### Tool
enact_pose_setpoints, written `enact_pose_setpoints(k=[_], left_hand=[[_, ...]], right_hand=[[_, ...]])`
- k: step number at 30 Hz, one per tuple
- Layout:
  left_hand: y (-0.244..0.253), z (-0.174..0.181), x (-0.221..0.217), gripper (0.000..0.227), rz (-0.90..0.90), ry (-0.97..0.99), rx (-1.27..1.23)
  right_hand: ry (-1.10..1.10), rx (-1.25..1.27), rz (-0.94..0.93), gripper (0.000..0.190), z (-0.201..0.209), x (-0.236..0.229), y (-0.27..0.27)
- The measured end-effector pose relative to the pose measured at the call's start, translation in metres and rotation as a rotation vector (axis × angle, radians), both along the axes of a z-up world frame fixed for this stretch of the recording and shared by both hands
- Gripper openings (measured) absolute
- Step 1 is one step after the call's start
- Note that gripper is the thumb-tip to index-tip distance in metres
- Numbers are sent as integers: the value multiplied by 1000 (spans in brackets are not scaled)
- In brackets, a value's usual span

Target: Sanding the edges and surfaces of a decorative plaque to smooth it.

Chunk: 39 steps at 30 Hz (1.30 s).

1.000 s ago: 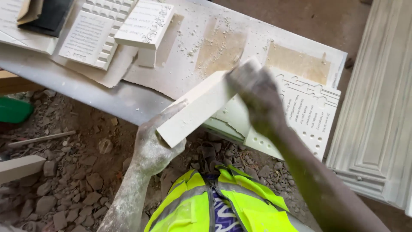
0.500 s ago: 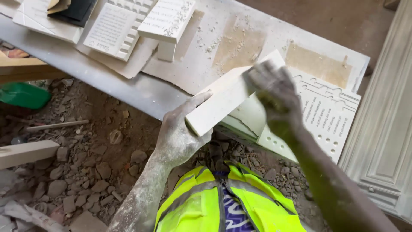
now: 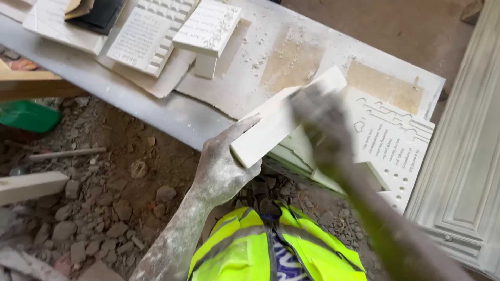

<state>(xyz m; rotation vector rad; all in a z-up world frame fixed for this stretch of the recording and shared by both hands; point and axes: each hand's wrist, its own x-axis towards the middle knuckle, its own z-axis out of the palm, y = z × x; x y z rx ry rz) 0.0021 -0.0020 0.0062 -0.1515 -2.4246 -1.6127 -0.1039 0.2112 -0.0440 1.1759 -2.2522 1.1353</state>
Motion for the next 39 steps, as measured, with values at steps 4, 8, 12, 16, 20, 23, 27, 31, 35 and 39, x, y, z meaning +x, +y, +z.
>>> enact_pose_setpoints(k=[4, 8, 12, 16, 20, 23, 27, 31, 35, 39], left_hand=[[6, 8, 4, 72, -15, 12, 33], [2, 11, 5, 63, 45, -129, 25], [-4, 4, 13, 66, 49, -164, 92], [-5, 10, 6, 68, 78, -229, -44], [1, 6, 9, 73, 53, -153, -206], [5, 12, 2, 61, -6, -108, -202], [4, 10, 5, 60, -24, -66, -155], [-2, 4, 11, 78, -40, -118, -176], [-10, 6, 10, 71, 28, -324, -68], [-15, -2, 13, 70, 40, -299, -55]], right_hand=[[20, -132, 198, 39, 14, 55, -41], [24, -45, -112, 31, -23, -31, 31], [-260, -207, -323, 33, 2, -57, 111], [-363, -47, -294, 20, 51, -22, 98], [-208, 228, 303, 34, 83, 38, 29], [-103, 491, 502, 24, 81, 67, 4], [-21, 547, 549, 41, 61, 57, -1], [70, 470, 314, 20, 38, 20, 23], [37, 460, 91, 15, 35, -30, 62], [-356, 739, -239, 23, 32, -61, 100]])
